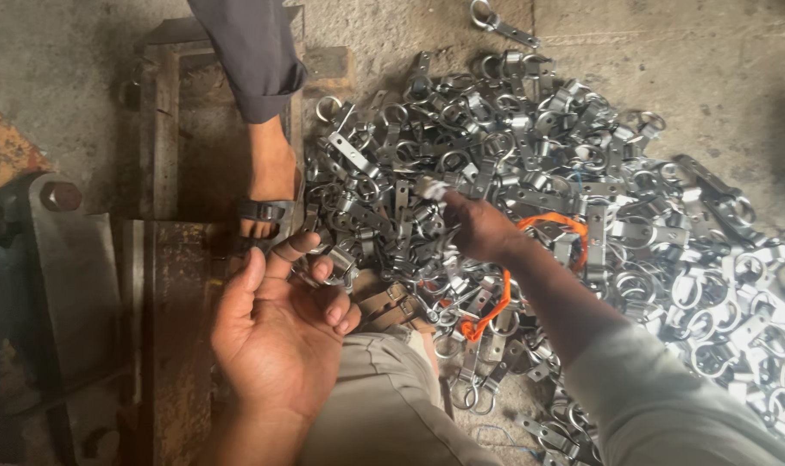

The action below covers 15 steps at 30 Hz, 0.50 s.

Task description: The person picks up metal clips from a pile and wipes them with a cloth before placing them into a manual shearing machine. Another person operates the machine's lever with their foot to cut the metal, while the first person handles the pieces.

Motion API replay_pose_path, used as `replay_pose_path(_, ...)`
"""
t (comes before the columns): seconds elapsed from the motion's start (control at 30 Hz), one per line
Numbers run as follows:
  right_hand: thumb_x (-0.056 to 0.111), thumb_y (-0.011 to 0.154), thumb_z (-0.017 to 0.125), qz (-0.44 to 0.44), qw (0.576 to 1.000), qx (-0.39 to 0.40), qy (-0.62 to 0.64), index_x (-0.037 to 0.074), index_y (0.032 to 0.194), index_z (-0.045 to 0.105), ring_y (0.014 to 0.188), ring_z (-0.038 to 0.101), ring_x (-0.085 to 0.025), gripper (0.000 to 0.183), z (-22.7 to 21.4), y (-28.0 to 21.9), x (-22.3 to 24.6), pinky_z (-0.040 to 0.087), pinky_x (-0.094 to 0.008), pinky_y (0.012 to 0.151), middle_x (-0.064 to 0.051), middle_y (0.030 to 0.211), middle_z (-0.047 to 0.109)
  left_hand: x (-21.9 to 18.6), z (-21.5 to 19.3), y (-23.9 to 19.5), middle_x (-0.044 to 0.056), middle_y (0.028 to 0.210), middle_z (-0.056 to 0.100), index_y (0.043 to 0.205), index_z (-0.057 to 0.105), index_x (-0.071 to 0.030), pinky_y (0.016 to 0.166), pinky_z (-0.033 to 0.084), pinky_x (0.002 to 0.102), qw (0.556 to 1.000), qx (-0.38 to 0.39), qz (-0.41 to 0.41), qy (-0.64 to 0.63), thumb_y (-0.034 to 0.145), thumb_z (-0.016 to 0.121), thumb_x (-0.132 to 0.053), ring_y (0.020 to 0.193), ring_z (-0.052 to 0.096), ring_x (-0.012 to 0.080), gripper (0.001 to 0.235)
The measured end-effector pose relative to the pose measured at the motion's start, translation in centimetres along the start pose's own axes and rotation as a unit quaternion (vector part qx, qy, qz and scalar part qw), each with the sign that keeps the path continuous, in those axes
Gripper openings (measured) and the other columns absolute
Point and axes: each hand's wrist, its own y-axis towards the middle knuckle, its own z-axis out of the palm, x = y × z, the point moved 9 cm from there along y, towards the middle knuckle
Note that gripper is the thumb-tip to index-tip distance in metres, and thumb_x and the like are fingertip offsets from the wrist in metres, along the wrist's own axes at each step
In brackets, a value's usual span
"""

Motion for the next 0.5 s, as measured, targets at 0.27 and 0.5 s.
replay_pose_path(0.27,0.002,0.08,0.077,-0.047,0.973,-0.218,0.056,0.006,0.136,0.052,0.09,0.073,-0.041,0.061,-9.9,-3.6,18.5,0.058,-0.048,0.077,-0.023,0.103,0.071,1.0,1.2,0.0,0.005,0.085,0.054,0.126,0.064,-0.004,0.061,0.04,0.036,0.998,0.025,-0.044,0.039,0.095,0.052,-0.052,0.063,0.049,0.0217,0.058)
replay_pose_path(0.5,0.0,0.076,0.073,-0.352,0.924,-0.145,0.035,0.014,0.147,0.049,0.096,0.075,-0.035,0.077,-8.3,-5.4,34.9,0.063,-0.044,0.081,-0.017,0.115,0.07,0.8,0.8,-0.7,0.009,0.092,0.062,0.119,0.057,-0.003,0.062,0.041,0.039,0.998,0.007,-0.06,0.02,0.093,0.039,-0.071,0.069,0.051,0.0239,0.075)
